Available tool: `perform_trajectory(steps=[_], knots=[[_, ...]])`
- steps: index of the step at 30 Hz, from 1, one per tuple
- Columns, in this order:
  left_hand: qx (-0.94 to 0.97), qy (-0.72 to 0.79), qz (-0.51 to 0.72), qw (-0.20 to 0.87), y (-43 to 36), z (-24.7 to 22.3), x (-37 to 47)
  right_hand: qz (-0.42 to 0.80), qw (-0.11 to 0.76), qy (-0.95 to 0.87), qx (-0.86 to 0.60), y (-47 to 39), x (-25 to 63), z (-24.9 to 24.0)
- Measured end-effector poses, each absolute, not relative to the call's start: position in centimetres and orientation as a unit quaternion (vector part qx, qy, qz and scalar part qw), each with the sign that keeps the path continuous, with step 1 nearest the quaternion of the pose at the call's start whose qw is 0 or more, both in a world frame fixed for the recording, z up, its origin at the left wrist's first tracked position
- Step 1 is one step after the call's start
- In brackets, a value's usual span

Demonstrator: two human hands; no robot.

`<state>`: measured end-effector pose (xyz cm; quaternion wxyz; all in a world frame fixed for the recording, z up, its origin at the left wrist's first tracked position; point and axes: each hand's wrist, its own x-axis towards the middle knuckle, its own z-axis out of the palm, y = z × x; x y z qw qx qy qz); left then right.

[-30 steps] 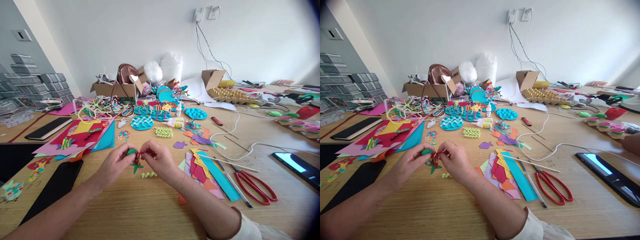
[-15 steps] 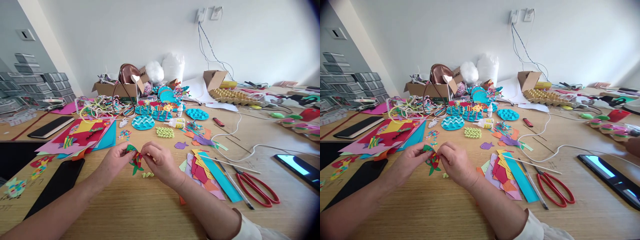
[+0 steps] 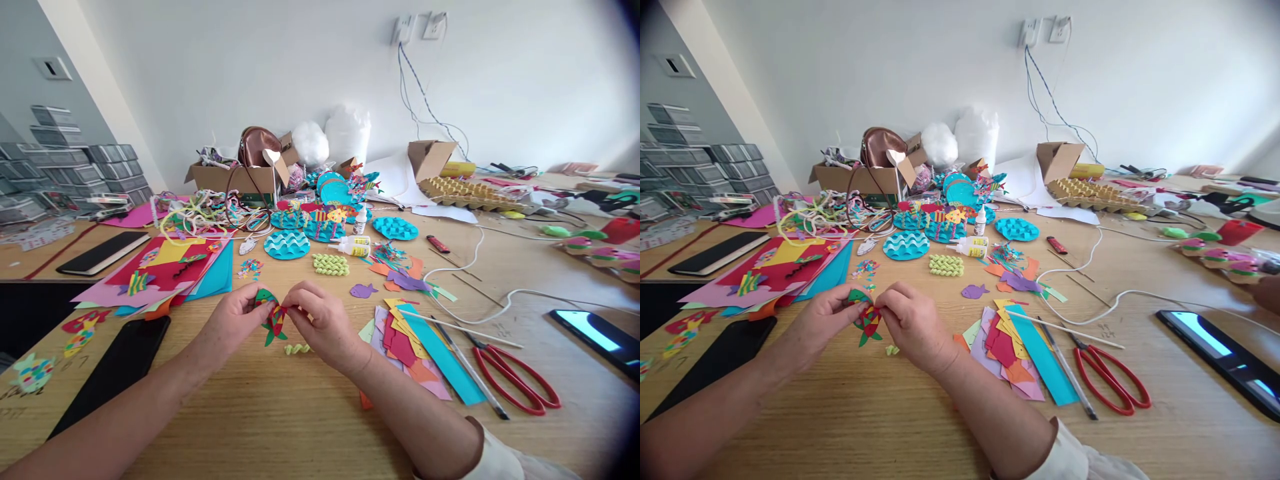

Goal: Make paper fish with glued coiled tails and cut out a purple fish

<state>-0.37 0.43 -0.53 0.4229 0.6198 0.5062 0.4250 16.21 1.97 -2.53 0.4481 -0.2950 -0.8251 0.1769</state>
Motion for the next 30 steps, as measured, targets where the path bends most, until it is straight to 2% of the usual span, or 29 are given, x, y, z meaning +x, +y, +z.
perform_trajectory(steps=[7, 11, 13, 17, 19, 23, 30], knots=[[0.566, 0.491, 0.44, 0.496, 0.5, -0.7, -0.4, 0.15, 0.44, -0.845, -0.263, 2.0, 16.4, -2.7], [0.557, 0.486, 0.445, 0.506, 0.4, -0.6, -0.3, 0.175, 0.449, -0.833, -0.271, 2.0, 16.3, -2.6], [0.56, 0.489, 0.448, 0.497, 0.4, -0.6, -0.4, 0.235, 0.461, -0.803, -0.297, 2.0, 16.1, -2.6], [0.581, 0.492, 0.448, 0.468, 0.5, -0.9, -0.5, 0.481, 0.466, -0.666, -0.327, 2.4, 15.6, -3.0], [0.587, 0.491, 0.449, 0.461, 0.6, -1.1, -0.6, 0.563, 0.445, -0.619, -0.319, 2.6, 15.5, -3.1], [0.568, 0.479, 0.454, 0.491, 0.4, -1.0, -0.4, 0.627, 0.427, -0.573, -0.31, 2.7, 15.6, -3.0], [0.43, 0.428, 0.484, 0.631, -0.5, -0.8, 0.6, 0.747, 0.407, -0.439, -0.289, 2.5, 15.5, -2.9]])
